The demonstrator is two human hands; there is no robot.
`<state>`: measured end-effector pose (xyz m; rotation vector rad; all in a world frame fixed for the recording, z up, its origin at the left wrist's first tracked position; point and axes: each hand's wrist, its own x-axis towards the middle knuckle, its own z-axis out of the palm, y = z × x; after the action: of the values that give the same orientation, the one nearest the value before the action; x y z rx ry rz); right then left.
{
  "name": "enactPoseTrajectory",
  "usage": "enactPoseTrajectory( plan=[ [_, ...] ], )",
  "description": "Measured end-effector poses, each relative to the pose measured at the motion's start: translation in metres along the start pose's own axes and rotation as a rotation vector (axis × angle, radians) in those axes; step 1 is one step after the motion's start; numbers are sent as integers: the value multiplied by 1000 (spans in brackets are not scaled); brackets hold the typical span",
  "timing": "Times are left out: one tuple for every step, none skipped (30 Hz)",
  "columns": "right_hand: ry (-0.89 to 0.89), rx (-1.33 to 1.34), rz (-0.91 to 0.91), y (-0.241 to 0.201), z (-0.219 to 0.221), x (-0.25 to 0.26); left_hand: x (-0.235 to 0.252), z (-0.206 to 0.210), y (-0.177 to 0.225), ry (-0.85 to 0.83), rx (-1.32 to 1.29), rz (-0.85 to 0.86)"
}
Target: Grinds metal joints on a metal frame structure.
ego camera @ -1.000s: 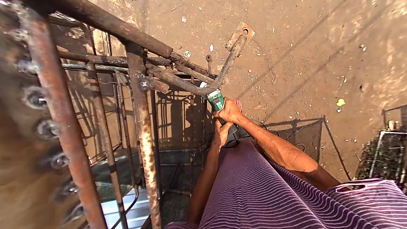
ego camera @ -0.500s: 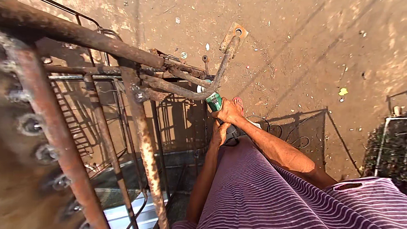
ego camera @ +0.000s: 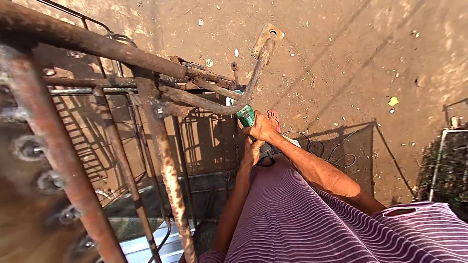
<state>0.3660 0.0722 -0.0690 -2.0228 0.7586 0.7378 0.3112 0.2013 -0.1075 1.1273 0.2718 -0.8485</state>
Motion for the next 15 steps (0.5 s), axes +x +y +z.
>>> enactPoseTrajectory(
  plan=[
    [5,-4,-4,0,0,0,0,0,0,1,-1,-4],
    [5,-11,-4,0,0,-1,-1,0,0,-1,-2,-6],
    [6,-16,-3,0,-1,-2,-1,1,0,-3,-4,-8],
    [6,-20,-1,0,-1,-2,0,1,0,-5,-4,-7],
    [3,-22,4,-1,-2,-2,0,0,-1,-7,-1,-5],
    [-2,-22,10,-3,-4,-3,1,0,-1,-8,3,3],
    [-6,-22,14,-3,-4,-4,1,-1,-2,-10,7,10],
    [-7,-23,18,-3,-3,-4,1,-2,-3,-11,8,14],
    [-5,-25,21,-3,-3,-4,1,-2,-3,-16,8,14],
    [2,-25,22,-1,-1,-3,2,-2,-4,-19,11,15],
    [5,-22,24,0,0,-2,2,-2,-4,-18,14,16],
    [5,-21,26,1,1,-1,2,-3,-5,-14,13,18],
    [5,-20,24,2,2,0,2,-3,-5,-14,8,20],
    [6,-19,21,2,3,0,2,-3,-5,-16,2,22],
    [9,-22,18,3,3,0,2,-3,-5,-17,0,22]
  ],
)
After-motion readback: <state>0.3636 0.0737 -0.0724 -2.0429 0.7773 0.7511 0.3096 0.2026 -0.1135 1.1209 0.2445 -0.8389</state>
